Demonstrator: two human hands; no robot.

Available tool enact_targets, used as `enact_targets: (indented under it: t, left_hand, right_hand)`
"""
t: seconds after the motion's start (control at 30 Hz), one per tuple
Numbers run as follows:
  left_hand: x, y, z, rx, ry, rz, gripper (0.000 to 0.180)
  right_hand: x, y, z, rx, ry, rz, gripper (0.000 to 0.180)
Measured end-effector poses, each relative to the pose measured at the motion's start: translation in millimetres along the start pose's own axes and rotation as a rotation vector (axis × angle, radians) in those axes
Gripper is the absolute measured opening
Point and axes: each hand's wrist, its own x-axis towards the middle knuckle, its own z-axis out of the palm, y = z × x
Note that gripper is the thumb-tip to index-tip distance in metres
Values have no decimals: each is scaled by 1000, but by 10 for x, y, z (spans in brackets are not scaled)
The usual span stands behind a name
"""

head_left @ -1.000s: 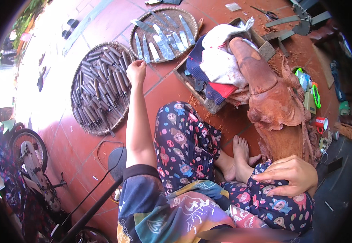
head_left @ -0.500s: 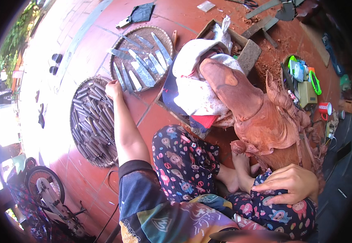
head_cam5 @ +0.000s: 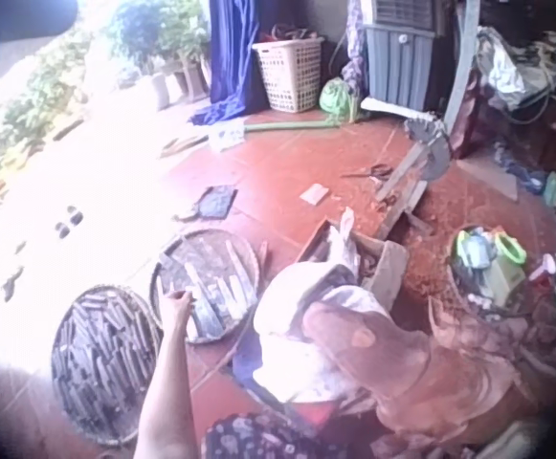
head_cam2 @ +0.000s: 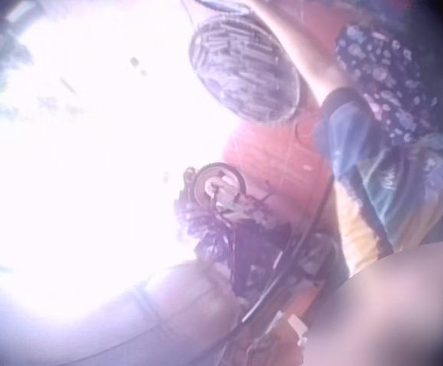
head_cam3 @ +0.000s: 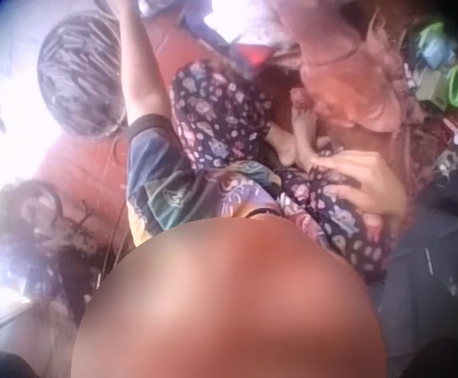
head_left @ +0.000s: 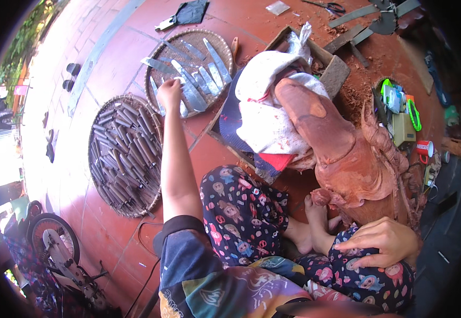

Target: The person uses a rotary carving tool to shape and smooth a large wooden sculpture, focusing on detailed areas. They occasionally pause to brush away wood shavings and switch to a hand chisel for finer adjustments.

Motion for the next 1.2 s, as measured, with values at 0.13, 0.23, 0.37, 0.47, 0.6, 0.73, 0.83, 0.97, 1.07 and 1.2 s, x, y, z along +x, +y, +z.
enact_targets:
  t: [0.13,0.23,0.37,0.47,0.6,0.73,0.83,0.97,1.07,1.2]
  left_hand:
    - [-92,396,830,415,-262,242,41]
    - [255,-113,1084,528,-281,312,55]
    - [203,172,994,177,-422,125,48]
    - [-149,675,264,-242,-302,179,41]
    - [-995,1194,-399,-575,-303,255,41]
    - [-2150,1747,-647,-605,-516,376,41]
    - [-2783,1995,-650,-548,-693,438,41]
    - [-3292,2164,-176,-537,-952,517,41]
    - [-3422,2227,-82,-503,-1016,553,41]
    - [-3442,2200,-80,-463,-1035,561,41]
  right_hand:
    - [-8,121,-36,12,-43,-69,50]
    - [24,140,-16,46,-30,-121,47]
    - [-237,185,81,102,39,-136,39]
    - [-279,78,38,42,148,-193,37]
    - [31,-141,67,-324,498,-139,55]
    - [807,-275,377,-721,1254,-414,45]
    - [769,-447,387,-602,514,-406,38]
    - [811,-336,415,-420,416,-422,23]
    - [872,-272,466,-255,581,-527,25]
    - [922,-198,433,-257,631,-498,26]
